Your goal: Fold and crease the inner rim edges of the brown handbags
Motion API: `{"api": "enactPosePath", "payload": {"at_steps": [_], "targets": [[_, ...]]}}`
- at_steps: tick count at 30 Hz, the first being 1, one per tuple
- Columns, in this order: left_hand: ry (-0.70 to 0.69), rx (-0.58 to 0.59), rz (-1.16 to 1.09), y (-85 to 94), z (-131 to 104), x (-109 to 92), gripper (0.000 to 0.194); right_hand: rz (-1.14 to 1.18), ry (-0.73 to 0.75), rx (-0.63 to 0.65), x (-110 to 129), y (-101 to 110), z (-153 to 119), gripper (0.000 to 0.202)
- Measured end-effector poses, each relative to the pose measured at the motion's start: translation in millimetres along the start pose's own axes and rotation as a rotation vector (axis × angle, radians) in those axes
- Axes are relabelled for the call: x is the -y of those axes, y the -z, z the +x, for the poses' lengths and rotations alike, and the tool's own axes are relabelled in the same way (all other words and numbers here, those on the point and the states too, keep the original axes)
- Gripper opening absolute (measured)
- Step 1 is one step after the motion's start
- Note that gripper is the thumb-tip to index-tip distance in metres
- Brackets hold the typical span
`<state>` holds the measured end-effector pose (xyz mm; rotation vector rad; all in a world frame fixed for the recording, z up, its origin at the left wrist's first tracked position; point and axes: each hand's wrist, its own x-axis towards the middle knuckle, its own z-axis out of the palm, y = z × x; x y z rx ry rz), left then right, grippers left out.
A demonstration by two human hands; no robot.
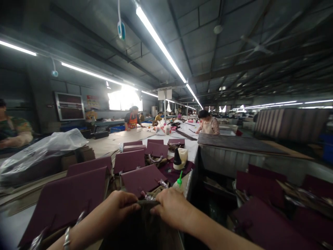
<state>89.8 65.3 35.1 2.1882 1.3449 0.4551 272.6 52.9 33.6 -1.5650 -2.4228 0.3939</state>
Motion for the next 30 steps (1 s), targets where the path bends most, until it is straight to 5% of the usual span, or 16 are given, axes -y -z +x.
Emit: {"api": "enactPosePath", "payload": {"at_steps": [10, 16, 24, 30], "targets": [[-0.002, -0.024, 0.023, -1.6, -14, 0, 0.030, -0.096, 0.009, -0.063, 11, -2, -8, 0.019], [0.064, -0.041, -0.351, 12.0, -36, 11, 0.060, -0.127, 0.003, -0.019, 24, -5, 1, 0.021], [0.447, -0.229, -0.763, 24.4, -122, 44, 0.084, -0.185, -0.053, 0.093, 40, -5, 28, 0.025], [0.354, -0.305, -0.797, -7.6, -197, 67, 0.096, -0.148, -0.058, 0.126, 49, -4, 37, 0.025]]}}
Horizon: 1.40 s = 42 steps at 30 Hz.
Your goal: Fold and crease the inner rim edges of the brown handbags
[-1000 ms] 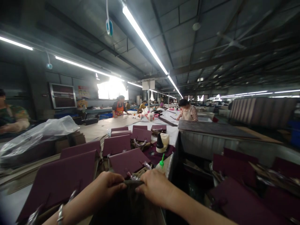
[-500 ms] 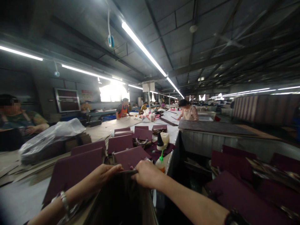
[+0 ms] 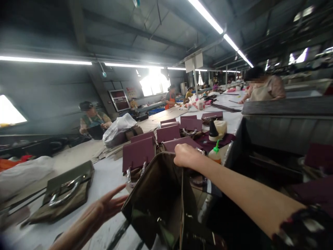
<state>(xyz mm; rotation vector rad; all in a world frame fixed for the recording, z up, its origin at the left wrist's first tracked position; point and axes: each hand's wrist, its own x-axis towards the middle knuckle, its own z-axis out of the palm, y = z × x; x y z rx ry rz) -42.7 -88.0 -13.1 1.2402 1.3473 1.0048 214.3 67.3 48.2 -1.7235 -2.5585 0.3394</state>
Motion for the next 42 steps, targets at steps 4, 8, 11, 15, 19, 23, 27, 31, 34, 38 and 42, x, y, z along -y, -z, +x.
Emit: {"api": "enactPosePath", "payload": {"at_steps": [4, 8, 11, 15, 19, 23, 27, 31, 34, 38, 42], "targets": [[-0.038, -0.083, 0.237, -7.6, -17, 14, 0.086, 0.018, 0.000, 0.030, 9, 1, 4, 0.025], [-0.081, -0.174, 0.508, -13.2, -1, 11, 0.054, 0.036, 0.003, 0.063, 17, 2, 7, 0.024], [-0.176, -0.151, 0.540, -6.1, 19, 8, 0.041, 0.051, 0.007, 0.062, 19, 2, 9, 0.021], [-0.211, -0.089, 0.520, 8.8, 39, 10, 0.035, 0.063, 0.010, 0.046, 12, -1, 14, 0.026], [-0.201, -0.033, 0.464, 16.0, 50, 15, 0.031, 0.060, 0.013, 0.043, 0, -7, 24, 0.028], [-0.182, 0.020, 0.376, 18.2, 57, 15, 0.025, 0.038, 0.030, 0.023, -7, -13, 31, 0.026], [-0.152, 0.045, 0.302, 21.9, 65, 14, 0.021, 0.030, 0.055, 0.002, -9, -14, 31, 0.026], [-0.121, 0.056, 0.246, 26.7, 73, 14, 0.020, 0.015, 0.088, -0.017, -10, -13, 29, 0.030], [-0.100, 0.070, 0.213, 32.2, 78, 14, 0.021, -0.005, 0.124, -0.026, -11, -12, 28, 0.031], [-0.093, 0.125, 0.164, 41.6, 88, 6, 0.025, -0.044, 0.175, -0.029, -12, -10, 27, 0.032], [-0.113, 0.183, 0.126, 43.8, 96, -5, 0.031, -0.101, 0.191, -0.036, -15, -10, 28, 0.033]]}}
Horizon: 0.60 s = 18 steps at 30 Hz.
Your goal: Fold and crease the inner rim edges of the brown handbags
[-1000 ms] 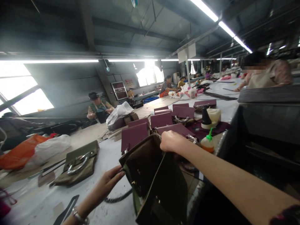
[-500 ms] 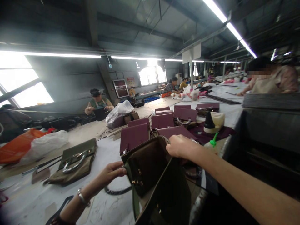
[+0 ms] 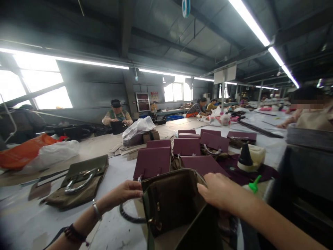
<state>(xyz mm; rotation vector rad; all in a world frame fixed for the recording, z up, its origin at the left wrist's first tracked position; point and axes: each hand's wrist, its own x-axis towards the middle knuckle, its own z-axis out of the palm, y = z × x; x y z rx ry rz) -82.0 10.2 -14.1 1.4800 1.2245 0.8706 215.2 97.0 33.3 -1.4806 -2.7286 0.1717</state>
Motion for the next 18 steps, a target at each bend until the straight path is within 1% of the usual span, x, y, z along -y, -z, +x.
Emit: {"api": "enactPosePath", "payload": {"at_steps": [2, 5, 7, 9, 11, 13, 16, 18], "targets": [[-0.034, 0.005, -0.013, -2.9, 3, -5, 0.033, -0.038, -0.006, -0.012, 1, 1, 0, 0.034], [-0.071, -0.043, -0.008, -10.2, 4, -10, 0.037, -0.112, -0.056, -0.048, 11, 5, -4, 0.033], [-0.071, -0.085, 0.019, -13.6, 4, -10, 0.036, -0.179, -0.095, -0.075, 21, 10, -6, 0.029], [-0.063, -0.105, 0.043, -14.6, 4, -8, 0.030, -0.232, -0.086, -0.127, 31, 14, -7, 0.024], [-0.059, -0.110, 0.048, -13.9, 4, -6, 0.025, -0.241, -0.020, -0.210, 41, 17, -5, 0.020], [-0.058, -0.117, 0.050, -13.0, 3, -3, 0.020, -0.189, 0.099, -0.274, 49, 18, -1, 0.019], [-0.058, -0.128, 0.052, -12.7, 2, -1, 0.016, -0.065, 0.260, -0.272, 62, 15, 7, 0.019], [-0.056, -0.128, 0.050, -12.8, 1, -1, 0.018, -0.034, 0.305, -0.249, 70, 13, 11, 0.017]]}}
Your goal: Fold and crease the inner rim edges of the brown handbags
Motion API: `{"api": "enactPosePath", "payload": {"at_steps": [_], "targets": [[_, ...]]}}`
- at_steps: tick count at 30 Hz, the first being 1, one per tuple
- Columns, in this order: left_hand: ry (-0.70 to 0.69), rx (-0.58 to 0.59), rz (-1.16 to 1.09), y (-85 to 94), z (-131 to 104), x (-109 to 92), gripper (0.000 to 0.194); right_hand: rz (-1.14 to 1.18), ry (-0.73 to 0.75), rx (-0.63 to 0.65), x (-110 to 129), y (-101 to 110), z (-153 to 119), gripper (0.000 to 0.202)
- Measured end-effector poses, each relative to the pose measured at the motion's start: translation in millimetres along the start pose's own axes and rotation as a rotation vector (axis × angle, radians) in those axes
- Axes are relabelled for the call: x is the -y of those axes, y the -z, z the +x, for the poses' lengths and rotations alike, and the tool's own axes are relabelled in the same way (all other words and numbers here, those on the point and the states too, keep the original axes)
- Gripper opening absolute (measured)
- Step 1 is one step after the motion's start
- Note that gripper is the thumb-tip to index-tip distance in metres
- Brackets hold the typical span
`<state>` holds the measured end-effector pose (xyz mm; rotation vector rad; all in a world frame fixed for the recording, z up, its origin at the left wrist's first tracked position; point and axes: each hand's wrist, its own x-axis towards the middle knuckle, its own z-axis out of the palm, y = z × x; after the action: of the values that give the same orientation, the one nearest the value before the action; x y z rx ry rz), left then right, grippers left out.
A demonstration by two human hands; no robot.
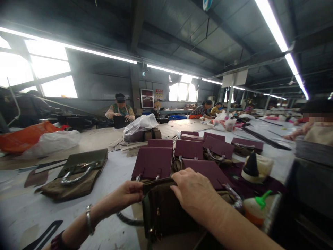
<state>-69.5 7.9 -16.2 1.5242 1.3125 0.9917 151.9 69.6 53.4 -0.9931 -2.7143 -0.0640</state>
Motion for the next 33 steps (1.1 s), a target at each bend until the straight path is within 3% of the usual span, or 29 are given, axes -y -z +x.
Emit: {"api": "enactPosePath", "payload": {"at_steps": [5, 9, 13, 17, 20, 25, 29, 33], "targets": [[-0.051, 0.004, -0.046, 2.2, -5, -8, 0.031, -0.024, 0.063, -0.015, 7, -10, 6, 0.013], [-0.031, -0.075, -0.039, -2.2, -3, -15, 0.041, 0.000, 0.052, -0.020, 9, -16, 6, 0.013], [-0.065, -0.164, -0.013, -14.9, 5, -12, 0.031, -0.017, -0.005, 0.007, 15, -13, 5, 0.013], [-0.027, -0.239, -0.107, -20.2, 13, -4, 0.025, -0.175, -0.055, -0.020, 9, -8, 8, 0.012], [-0.006, -0.233, -0.175, -15.5, 20, -2, 0.027, -0.302, -0.067, -0.064, -7, -11, 13, 0.014], [0.046, -0.181, -0.239, -6.9, 32, -2, 0.031, -0.232, -0.149, 0.085, -33, -20, 7, 0.015], [0.091, -0.093, -0.289, -11.1, 35, 6, 0.033, -0.202, -0.199, 0.123, -35, -20, -9, 0.014], [0.099, -0.039, -0.332, -19.1, 35, 13, 0.034, -0.260, -0.082, -0.029, -25, -16, -13, 0.012]]}}
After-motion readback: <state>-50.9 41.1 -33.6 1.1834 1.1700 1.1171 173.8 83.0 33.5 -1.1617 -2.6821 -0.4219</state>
